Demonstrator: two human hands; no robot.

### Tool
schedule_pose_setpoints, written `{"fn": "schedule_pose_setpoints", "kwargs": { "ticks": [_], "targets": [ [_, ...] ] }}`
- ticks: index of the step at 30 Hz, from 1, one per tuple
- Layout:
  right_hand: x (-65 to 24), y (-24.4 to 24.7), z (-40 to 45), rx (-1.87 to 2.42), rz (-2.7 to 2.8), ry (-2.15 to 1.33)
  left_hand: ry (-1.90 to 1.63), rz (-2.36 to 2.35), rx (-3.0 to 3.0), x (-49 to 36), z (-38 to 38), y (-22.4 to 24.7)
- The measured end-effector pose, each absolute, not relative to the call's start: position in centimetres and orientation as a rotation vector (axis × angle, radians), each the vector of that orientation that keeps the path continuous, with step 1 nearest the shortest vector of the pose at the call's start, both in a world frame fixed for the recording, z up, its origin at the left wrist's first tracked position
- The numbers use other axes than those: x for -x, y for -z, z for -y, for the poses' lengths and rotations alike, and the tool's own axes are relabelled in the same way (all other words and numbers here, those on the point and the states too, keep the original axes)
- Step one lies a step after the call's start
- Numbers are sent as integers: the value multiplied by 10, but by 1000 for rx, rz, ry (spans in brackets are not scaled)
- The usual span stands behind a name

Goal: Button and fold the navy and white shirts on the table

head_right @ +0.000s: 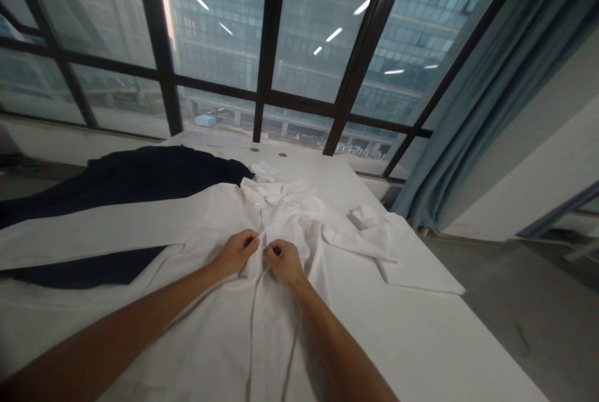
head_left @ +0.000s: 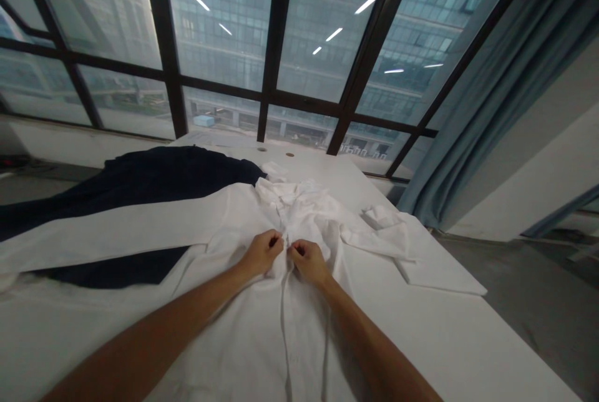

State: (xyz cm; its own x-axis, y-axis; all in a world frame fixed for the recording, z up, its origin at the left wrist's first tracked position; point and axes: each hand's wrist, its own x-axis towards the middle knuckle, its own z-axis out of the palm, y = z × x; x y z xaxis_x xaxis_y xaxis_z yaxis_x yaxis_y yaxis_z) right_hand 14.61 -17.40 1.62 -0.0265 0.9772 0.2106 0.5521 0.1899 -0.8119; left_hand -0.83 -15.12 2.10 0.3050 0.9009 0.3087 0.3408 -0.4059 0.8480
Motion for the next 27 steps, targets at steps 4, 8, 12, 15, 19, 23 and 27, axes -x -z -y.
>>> {"fn": "schedule_pose_setpoints", "kwargs": {
  "ticks": [4,8,12,15,19,23,27],
  "targets": [
    [-155,-13,169,1521,1709,-644,-956,-1051,-1887,13,151,-28],
    [-171,-24,166,1743,1913,-562,-471,-1120,-1972,33,142,-32],
    [-173,-49,161,1854,2085,-494,-368,-1184,-2096,44,129,-43],
    [-154,-69,147,1915,1992,-204,-411,-1405,-2165,34,117,-57],
    [-124,-79,119,1932,2193,6,-452,-1644,-2281,18,102,-66],
    [-112,-71,102,2038,2423,-98,-298,-1646,-2253,19,95,-51],
    [-120,-67,101,2060,2297,-148,-364,-1679,-2240,22,95,-38]
  ]
}}
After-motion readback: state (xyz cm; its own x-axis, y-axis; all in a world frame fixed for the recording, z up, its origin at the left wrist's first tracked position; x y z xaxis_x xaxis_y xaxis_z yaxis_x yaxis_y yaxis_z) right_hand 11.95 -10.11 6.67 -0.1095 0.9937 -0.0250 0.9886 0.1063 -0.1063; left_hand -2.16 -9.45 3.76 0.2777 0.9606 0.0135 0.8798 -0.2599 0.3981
